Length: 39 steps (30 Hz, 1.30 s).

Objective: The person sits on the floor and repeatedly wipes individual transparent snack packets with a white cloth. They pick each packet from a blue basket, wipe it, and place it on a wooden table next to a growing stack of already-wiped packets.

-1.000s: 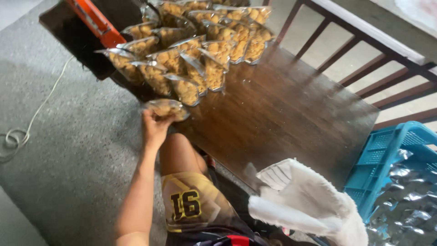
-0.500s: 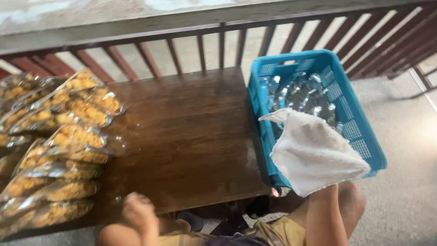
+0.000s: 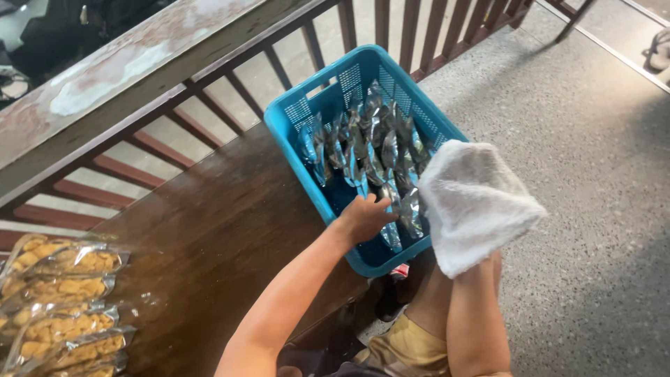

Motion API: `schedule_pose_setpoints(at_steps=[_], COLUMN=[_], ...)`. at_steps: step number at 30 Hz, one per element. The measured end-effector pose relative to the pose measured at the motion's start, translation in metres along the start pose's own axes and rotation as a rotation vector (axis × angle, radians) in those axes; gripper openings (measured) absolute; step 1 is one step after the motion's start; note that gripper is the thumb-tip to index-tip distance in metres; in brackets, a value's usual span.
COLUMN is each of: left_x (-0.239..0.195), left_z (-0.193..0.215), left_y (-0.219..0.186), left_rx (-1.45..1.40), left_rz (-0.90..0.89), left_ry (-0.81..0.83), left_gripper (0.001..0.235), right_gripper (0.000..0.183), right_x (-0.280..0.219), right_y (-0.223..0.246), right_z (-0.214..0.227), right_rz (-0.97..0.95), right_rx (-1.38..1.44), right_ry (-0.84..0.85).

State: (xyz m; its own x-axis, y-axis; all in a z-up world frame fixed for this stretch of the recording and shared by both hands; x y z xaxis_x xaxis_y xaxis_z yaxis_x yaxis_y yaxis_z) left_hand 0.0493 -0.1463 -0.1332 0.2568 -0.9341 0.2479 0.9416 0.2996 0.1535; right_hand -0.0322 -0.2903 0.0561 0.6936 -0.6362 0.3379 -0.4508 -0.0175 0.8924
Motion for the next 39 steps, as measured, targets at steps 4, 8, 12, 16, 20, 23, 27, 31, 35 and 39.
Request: schedule_pose_setpoints(at_steps=[4, 8, 12, 16, 20, 23, 27, 31, 35, 39], left_x=[0.017, 0.017, 0.007, -0.054, -0.097, -0.131, -0.187, -0.213, -0.237, -0.260], left_z=[-0.057, -0.034, 0.061, 0.178, 0.220, 0.240, 0.235, 0.209, 0.198, 0.197], left_y=[-0.009, 0.001, 0.020, 0.047, 0.008, -0.014, -0.024, -0.023, -0.047, -0.044], left_rx=[0.425, 0.318, 0.099, -0.569, -0.809, -0.637, -0.922, -0.892, -0.984, -1.080], left_rz=[-0.107, -0.170, -0.118, 0.613, 0.768, 0.716, 0.975, 1.142, 1.113, 1.287], left_ry=[0.109, 0.129, 0.133, -0.140, -0.320, -0.439, -0.518, -0.561, -0.575, -0.685], left_gripper=[0.012, 0.011, 0.012, 0.025, 0.025, 0.036, 0.036, 0.034, 0.037, 0.030], right_gripper=[0.024, 0.023, 0.022, 0.021, 0.020, 0.019, 0.018, 0.017, 0.017, 0.016], right_x=[0.008, 0.008, -0.004, -0.032, -0.091, -0.126, -0.133, -0.169, -0.185, -0.183], right_y=[-0.005, -0.010, -0.011, -0.010, -0.009, -0.015, -0.039, -0.030, -0.036, -0.053], right_z=[0.006, 0.005, -0.008, -0.035, -0.103, -0.137, -0.156, -0.175, -0.172, -0.176], right_rz=[-0.040, -0.070, -0.075, -0.049, 0.131, 0.284, 0.109, 0.265, 0.306, 0.019], right_rx=[-0.028, -0.027, 0.005, 0.092, -0.005, -0.130, -0.103, -0.057, -0.120, -0.136], right_ry=[0.083, 0.168, 0.173, 0.067, 0.360, 0.582, 0.553, 0.897, 0.892, 0.884])
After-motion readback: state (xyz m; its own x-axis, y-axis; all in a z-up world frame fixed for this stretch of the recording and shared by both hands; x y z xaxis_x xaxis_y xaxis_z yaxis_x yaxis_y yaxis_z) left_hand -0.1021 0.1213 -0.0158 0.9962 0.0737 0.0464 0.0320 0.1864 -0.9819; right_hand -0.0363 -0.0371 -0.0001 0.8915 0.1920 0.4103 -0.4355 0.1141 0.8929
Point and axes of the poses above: each hand's wrist, its own x-axis towards the middle knuckle, its own z-axis out of the back of the hand, y = z × x, the point moved 5 cm from there along x, towards the middle knuckle, and after that the axes turned 14 degrees about x, right-handed, at the moved point
